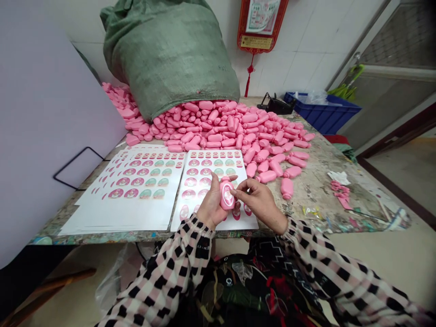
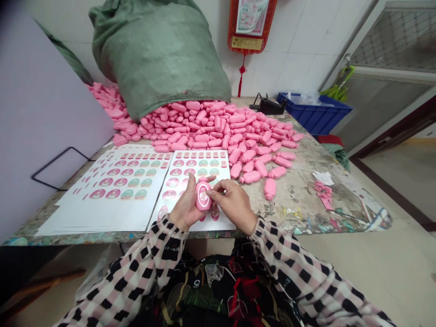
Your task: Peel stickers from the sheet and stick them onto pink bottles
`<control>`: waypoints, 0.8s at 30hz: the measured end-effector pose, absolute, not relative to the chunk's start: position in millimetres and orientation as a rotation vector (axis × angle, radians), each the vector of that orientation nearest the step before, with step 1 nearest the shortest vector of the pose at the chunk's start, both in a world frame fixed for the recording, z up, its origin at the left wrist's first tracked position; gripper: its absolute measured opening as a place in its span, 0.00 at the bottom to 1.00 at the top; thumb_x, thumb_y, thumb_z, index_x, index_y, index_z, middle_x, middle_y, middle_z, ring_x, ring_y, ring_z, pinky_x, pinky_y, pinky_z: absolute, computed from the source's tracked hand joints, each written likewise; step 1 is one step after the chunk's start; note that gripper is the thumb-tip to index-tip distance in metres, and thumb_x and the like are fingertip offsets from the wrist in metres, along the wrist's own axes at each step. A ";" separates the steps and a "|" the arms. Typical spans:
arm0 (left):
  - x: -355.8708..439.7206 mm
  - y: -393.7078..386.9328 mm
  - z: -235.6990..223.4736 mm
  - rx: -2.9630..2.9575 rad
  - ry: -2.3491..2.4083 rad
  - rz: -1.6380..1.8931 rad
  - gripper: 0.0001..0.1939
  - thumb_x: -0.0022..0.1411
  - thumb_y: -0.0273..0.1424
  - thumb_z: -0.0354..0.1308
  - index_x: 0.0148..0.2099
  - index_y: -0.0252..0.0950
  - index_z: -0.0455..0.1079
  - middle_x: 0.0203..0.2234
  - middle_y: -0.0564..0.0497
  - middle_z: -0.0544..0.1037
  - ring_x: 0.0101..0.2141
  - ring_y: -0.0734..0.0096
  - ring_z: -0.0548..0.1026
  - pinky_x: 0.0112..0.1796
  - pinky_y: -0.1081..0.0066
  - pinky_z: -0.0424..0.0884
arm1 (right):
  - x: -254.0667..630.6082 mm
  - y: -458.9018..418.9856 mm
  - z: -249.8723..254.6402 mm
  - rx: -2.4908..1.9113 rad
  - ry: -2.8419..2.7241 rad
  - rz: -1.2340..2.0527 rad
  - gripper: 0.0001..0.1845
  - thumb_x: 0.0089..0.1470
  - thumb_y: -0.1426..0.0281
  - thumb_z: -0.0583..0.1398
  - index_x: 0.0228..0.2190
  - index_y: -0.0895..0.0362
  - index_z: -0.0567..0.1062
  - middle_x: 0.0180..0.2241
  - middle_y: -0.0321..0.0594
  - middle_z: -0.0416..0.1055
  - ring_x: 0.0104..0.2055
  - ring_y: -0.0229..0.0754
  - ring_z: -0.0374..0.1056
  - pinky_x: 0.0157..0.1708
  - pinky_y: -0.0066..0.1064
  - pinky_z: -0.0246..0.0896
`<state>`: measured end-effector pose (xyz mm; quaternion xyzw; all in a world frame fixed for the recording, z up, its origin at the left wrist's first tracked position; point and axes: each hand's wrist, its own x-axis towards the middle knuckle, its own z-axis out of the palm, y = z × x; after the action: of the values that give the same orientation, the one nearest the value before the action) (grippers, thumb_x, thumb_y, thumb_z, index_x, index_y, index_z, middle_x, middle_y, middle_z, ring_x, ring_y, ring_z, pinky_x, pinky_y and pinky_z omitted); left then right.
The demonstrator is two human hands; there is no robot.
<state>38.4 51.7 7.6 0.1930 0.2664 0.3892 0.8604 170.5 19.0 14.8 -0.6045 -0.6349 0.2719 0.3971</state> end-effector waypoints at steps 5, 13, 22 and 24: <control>41.6 49.4 8.1 0.417 0.685 0.804 0.39 0.49 0.63 0.37 0.39 0.33 0.66 0.14 0.54 0.65 0.16 0.71 0.68 0.16 0.74 0.64 | 171.4 14.9 17.7 -1.572 -1.677 0.663 0.14 0.49 0.57 0.59 0.25 0.55 0.72 0.27 0.35 0.71 0.28 0.37 0.65 0.25 0.27 0.55; 42.4 40.3 12.3 0.473 0.664 0.871 0.28 0.54 0.55 0.46 0.36 0.33 0.64 0.17 0.52 0.69 0.19 0.70 0.72 0.18 0.74 0.66 | 175.6 11.3 18.1 -1.578 -1.686 0.720 0.14 0.50 0.57 0.57 0.26 0.55 0.72 0.25 0.36 0.71 0.27 0.37 0.65 0.24 0.26 0.55; 15.9 26.6 14.9 0.681 0.684 0.682 0.17 0.55 0.29 0.59 0.46 0.38 0.58 0.34 0.49 0.73 0.30 0.67 0.76 0.34 0.62 0.72 | 178.0 10.8 13.9 -1.576 -1.793 0.648 0.12 0.52 0.60 0.57 0.26 0.55 0.72 0.26 0.35 0.71 0.27 0.36 0.64 0.26 0.26 0.54; 11.2 25.8 14.2 0.711 0.681 0.668 0.15 0.56 0.29 0.58 0.44 0.37 0.57 0.34 0.47 0.73 0.30 0.66 0.76 0.35 0.60 0.72 | 182.4 11.3 16.7 -1.574 -1.848 0.620 0.12 0.53 0.60 0.56 0.26 0.54 0.72 0.25 0.33 0.71 0.27 0.36 0.64 0.26 0.27 0.53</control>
<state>11.2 25.8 14.2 0.3349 0.3210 0.3148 0.8281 182.4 11.3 16.7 -0.5969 -0.7005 0.2351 0.3127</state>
